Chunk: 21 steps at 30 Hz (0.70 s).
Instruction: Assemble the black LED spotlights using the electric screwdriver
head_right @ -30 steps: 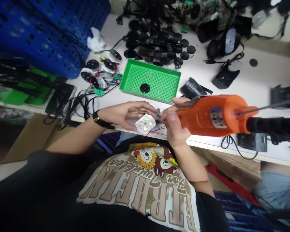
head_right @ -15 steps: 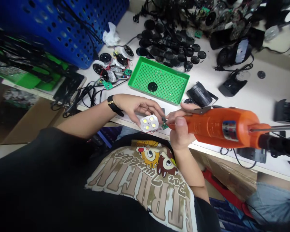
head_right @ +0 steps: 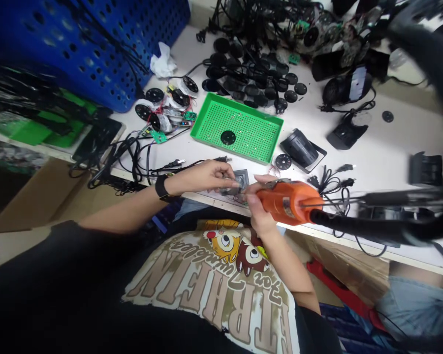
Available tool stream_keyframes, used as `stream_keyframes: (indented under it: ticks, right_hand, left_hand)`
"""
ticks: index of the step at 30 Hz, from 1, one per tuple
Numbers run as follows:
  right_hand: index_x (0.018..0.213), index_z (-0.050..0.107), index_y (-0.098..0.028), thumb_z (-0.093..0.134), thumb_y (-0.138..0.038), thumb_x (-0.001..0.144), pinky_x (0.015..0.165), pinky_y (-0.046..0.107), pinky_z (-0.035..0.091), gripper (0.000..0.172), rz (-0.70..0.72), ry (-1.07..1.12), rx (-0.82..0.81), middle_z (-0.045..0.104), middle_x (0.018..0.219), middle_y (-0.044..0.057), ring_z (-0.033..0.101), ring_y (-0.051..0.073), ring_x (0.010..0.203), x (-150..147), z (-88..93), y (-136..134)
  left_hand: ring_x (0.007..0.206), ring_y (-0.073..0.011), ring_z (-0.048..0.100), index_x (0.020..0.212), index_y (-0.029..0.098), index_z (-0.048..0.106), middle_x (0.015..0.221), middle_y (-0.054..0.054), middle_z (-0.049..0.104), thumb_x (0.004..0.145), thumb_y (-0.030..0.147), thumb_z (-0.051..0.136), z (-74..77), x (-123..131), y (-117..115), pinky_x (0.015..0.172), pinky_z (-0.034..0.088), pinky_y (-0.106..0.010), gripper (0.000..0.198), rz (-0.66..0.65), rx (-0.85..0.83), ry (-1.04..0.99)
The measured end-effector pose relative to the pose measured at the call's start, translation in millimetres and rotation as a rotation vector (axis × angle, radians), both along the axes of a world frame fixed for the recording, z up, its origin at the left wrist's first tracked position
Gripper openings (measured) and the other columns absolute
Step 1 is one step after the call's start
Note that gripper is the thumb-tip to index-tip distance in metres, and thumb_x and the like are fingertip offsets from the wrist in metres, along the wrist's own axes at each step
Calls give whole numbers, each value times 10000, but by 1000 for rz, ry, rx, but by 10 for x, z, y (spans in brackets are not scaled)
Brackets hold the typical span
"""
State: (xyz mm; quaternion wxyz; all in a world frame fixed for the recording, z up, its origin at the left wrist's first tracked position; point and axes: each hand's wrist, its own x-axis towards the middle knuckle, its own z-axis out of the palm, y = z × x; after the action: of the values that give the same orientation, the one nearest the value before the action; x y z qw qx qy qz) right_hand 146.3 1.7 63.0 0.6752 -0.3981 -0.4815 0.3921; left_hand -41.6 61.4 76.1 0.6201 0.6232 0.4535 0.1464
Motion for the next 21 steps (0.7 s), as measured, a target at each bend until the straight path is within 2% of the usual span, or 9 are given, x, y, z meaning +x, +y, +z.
stream_keyframes:
  ticks: [3,5,8,10,13,16,19,21]
  right_hand:
    - [1009,614,-255,727,-498,840,547,320,567,317,-86,22,36,584,543,-95,574,138,432,36,135,95]
    - [989,620,-249,730,-502,838,573,345,590,314,-113,3,40,611,559,-82,599,152,448,83,264,169]
    - [929,638,-230,735,-541,831,584,368,599,341,-85,-52,13,693,655,-26,661,180,512,177,451,259]
    - [937,656,-219,751,-539,826,564,351,582,352,-39,-59,-16,738,739,7,699,193,570,238,542,302]
    - [1016,681,-218,768,-513,828,627,359,604,361,33,-54,-58,780,853,31,743,203,661,301,615,352]
    - [1032,700,-231,770,-518,826,674,378,625,360,59,-80,-60,779,1048,51,765,204,708,322,637,402]
    - [1080,705,-271,803,-506,789,558,334,581,387,66,-92,-13,709,1245,52,725,158,630,312,645,459]
    - [1161,694,-299,822,-574,732,458,310,512,525,97,-60,52,683,1256,59,655,127,555,297,648,496]
  left_hand:
    - [621,-148,615,806,182,662,729,-22,703,892,542,717,-57,135,-4,600,455,-268,374,31,225,152]
    - [697,-182,647,813,185,677,749,-45,719,943,512,659,-67,236,-17,650,449,-287,352,48,387,338]
    - [758,-245,690,857,173,714,761,-100,726,1013,542,537,-57,369,-68,690,449,-331,437,76,553,623]
    - [780,-277,708,896,157,732,769,-129,726,1035,595,468,-56,418,-117,707,458,-354,530,102,595,693]
    - [794,-295,713,952,143,734,800,-140,723,1048,623,422,-84,409,-204,726,476,-375,580,150,603,679]
    - [836,-291,707,990,125,730,996,-177,717,1034,644,436,-150,308,-297,756,511,-399,598,211,676,617]
    - [1042,-328,677,1082,120,719,1177,-192,679,954,708,551,-253,155,-371,924,539,-461,625,248,831,491]
    - [1194,-347,619,1177,130,690,1252,-177,678,915,676,650,-342,62,-395,1055,505,-510,607,205,887,360]
